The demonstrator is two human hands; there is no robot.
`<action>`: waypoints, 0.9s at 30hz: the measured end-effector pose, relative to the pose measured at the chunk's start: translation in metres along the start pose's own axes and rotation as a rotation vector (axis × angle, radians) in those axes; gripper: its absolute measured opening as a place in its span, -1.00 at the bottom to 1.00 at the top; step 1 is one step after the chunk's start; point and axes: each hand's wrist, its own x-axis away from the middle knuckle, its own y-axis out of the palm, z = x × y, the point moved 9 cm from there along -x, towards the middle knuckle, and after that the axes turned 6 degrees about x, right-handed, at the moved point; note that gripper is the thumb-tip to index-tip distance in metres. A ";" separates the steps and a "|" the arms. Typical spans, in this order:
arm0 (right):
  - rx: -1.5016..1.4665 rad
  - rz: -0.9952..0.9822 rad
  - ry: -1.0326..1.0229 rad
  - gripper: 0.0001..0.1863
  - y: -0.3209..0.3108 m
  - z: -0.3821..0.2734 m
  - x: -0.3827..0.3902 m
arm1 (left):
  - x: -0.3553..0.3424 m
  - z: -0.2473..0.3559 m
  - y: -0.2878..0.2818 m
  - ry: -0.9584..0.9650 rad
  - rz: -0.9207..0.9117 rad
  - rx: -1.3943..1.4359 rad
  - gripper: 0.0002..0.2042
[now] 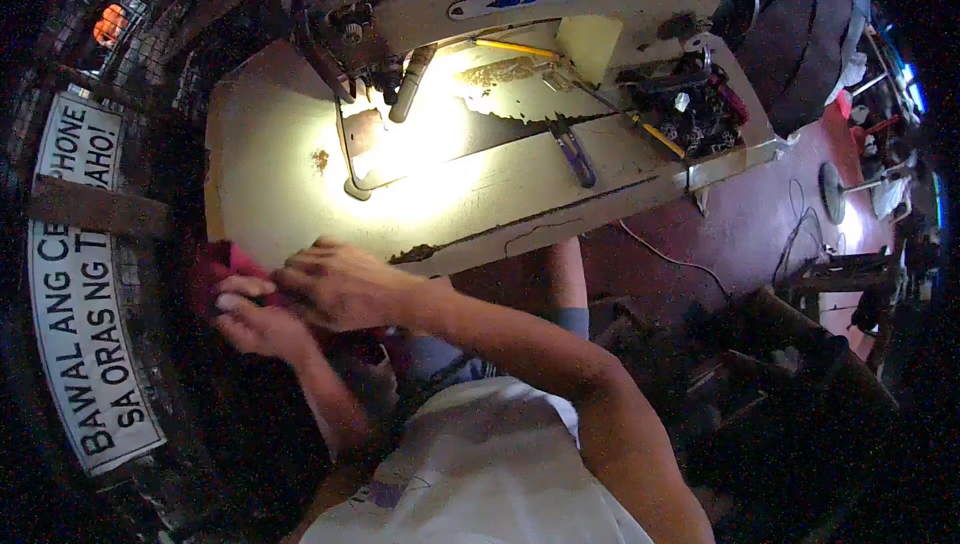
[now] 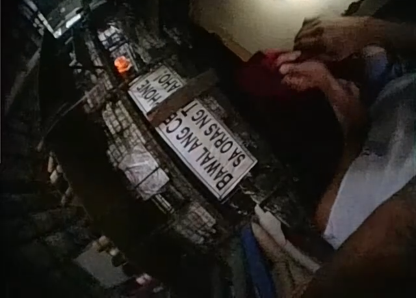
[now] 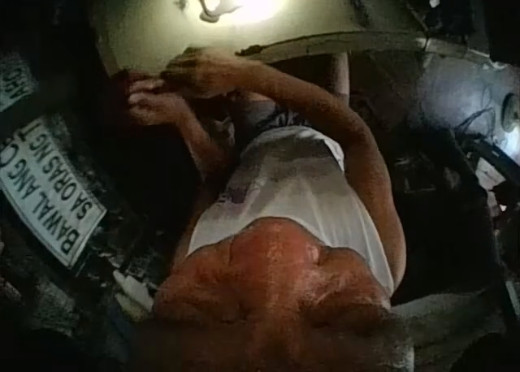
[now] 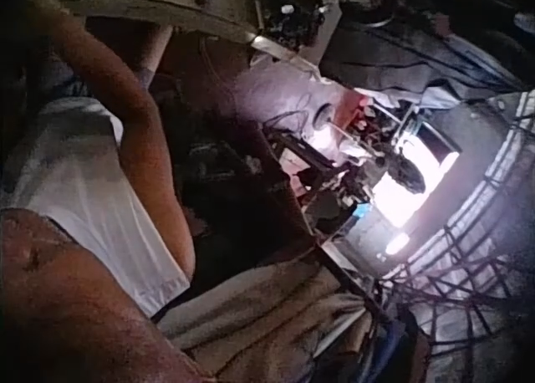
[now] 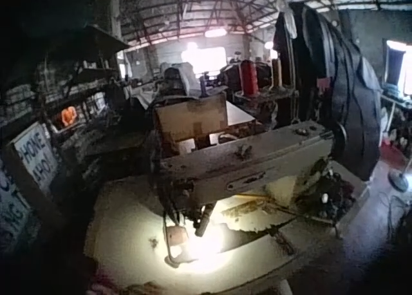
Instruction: Sewing a black zipper onto maroon fabric using an industrial sewing machine.
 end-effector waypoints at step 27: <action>-0.585 0.204 0.956 -0.67 -0.003 0.073 0.073 | 0.069 -0.112 0.214 -0.839 -1.802 0.041 -0.80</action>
